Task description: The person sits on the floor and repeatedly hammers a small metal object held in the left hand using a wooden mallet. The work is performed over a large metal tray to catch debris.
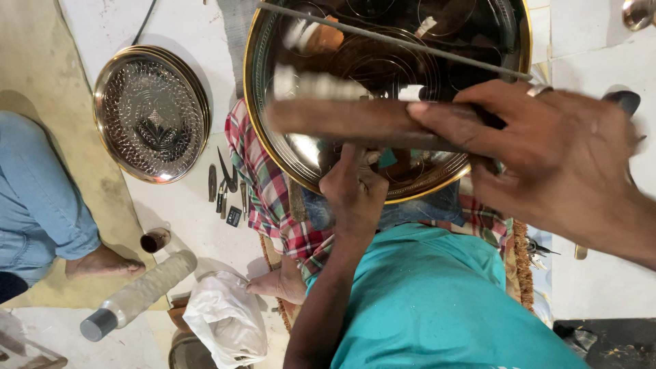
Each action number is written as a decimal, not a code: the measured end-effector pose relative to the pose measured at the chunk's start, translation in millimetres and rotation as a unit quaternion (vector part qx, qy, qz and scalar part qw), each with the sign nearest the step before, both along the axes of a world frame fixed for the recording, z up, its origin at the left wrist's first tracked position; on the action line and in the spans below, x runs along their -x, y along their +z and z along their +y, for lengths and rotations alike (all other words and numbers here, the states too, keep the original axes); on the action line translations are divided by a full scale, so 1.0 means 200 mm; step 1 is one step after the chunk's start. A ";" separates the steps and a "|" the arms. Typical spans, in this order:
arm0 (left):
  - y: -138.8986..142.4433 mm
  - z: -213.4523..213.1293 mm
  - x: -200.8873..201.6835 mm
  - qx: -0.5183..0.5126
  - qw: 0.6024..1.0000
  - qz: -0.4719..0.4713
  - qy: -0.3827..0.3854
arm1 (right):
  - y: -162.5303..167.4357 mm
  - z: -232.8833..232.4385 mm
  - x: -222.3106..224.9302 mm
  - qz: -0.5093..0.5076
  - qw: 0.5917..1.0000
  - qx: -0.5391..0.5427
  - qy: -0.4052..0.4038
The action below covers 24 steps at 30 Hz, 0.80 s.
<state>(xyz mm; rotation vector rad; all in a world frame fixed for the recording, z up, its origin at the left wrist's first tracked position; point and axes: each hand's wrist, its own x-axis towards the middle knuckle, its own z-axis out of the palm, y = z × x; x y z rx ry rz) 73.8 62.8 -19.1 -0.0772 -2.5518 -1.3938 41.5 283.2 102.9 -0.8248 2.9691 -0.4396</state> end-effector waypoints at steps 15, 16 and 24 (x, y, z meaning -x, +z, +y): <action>0.02 -0.19 0.22 0.015 0.952 0.023 -0.305 | -0.09 -0.03 -0.14 0.067 0.914 0.379 -0.128; 0.04 -0.19 0.24 0.034 0.947 0.002 -0.319 | -0.07 -0.03 -0.16 0.007 0.942 0.303 -0.146; 0.07 -0.16 0.36 0.039 0.900 0.035 -0.432 | -0.31 0.01 -0.52 -0.074 0.930 0.260 -0.248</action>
